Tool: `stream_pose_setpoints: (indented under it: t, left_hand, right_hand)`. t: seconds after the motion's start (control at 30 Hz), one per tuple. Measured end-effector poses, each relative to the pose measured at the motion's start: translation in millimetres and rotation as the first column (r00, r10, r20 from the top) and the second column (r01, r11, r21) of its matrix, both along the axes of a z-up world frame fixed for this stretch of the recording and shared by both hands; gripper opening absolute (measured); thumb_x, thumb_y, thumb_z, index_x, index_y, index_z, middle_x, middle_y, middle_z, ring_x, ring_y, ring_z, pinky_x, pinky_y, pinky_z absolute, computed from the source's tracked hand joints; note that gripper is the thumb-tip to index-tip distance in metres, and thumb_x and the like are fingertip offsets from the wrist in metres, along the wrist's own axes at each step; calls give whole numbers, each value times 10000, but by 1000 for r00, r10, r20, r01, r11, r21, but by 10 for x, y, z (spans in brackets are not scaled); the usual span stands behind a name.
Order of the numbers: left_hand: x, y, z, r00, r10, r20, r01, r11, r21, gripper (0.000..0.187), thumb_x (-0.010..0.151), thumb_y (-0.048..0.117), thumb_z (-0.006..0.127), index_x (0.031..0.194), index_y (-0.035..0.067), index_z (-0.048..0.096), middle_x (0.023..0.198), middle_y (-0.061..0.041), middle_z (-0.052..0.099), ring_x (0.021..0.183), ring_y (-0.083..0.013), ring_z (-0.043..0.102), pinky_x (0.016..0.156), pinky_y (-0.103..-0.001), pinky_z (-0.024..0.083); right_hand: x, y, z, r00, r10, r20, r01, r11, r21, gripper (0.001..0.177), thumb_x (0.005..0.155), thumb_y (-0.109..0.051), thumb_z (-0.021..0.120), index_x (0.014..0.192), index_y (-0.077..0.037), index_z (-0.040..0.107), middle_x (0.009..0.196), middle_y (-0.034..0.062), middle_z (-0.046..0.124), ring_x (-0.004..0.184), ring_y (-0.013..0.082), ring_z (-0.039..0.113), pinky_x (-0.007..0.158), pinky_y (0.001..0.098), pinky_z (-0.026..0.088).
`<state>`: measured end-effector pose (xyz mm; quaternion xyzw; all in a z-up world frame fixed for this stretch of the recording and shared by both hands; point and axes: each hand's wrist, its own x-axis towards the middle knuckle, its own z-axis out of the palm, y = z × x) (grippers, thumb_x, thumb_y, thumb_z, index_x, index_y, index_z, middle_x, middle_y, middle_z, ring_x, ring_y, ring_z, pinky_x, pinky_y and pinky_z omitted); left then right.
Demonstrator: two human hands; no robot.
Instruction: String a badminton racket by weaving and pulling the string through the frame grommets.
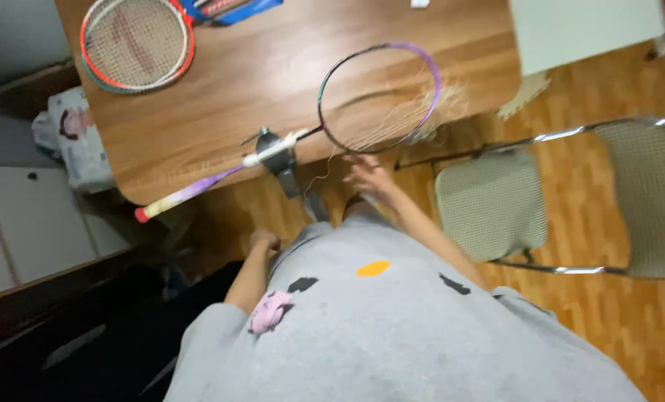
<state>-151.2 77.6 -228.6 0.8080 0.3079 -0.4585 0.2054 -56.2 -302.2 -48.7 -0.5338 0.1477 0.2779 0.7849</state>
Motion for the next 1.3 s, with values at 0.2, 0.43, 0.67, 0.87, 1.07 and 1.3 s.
stream_pose_setpoints:
  t: [0.2,0.43,0.67,0.87,1.07,1.3]
  left_hand:
    - [371,-1214,428,943,-229,241,254,964,-79,360,759,361,779,910,36,809,1001,-213,789,923,-335,775,789,-430,603]
    - [290,-2139,953,667,23,745,171,968,-183,343,941,352,668,942,19,750,937,-261,699,882,-386,699,741,-454,543]
    - [1111,-2641,1469,486,529,695,18,790,-613,302,983,266,736,951,-35,750,730,-157,691,658,-170,548,612,-335,474]
    - [468,-2110,298,547,682,485,1,579,-815,239,1013,193,607,1052,20,768,932,-15,775,743,-95,625,687,-263,512]
    - [-1357,-969,220,587,725,360,-504,676,-538,237,1038,243,659,1071,42,781,910,-85,709,777,-214,611,658,-381,471]
    - [-1469,-819,-81,587,696,413,-630,714,-307,250,1005,310,628,1108,133,771,941,-159,703,725,-254,589,603,-417,452]
  right_hand:
    - [144,45,-1036,999,46,-8,-41,946,322,359,1150,-354,537,1232,-9,592,953,-4,576,755,97,514,612,241,414]
    - [-455,-853,-880,578,816,0,-264,187,-946,300,988,-368,579,1125,-146,726,988,184,722,909,396,687,758,504,535]
    - [-685,-1406,-834,416,896,-154,-477,72,-876,283,909,-379,637,1061,-154,716,1003,154,738,945,388,689,800,507,534]
    - [-575,-1086,-1249,381,921,81,-423,251,-871,327,967,-339,643,1139,-61,670,1096,218,681,978,437,669,839,498,539]
    - [4,-10,-330,754,518,403,-329,830,-450,703,986,-320,699,1557,-100,353,1498,168,513,993,333,609,742,369,532]
    - [46,150,-1488,891,278,359,-247,960,-130,345,1155,-264,528,1071,32,684,872,143,547,744,171,510,719,295,437]
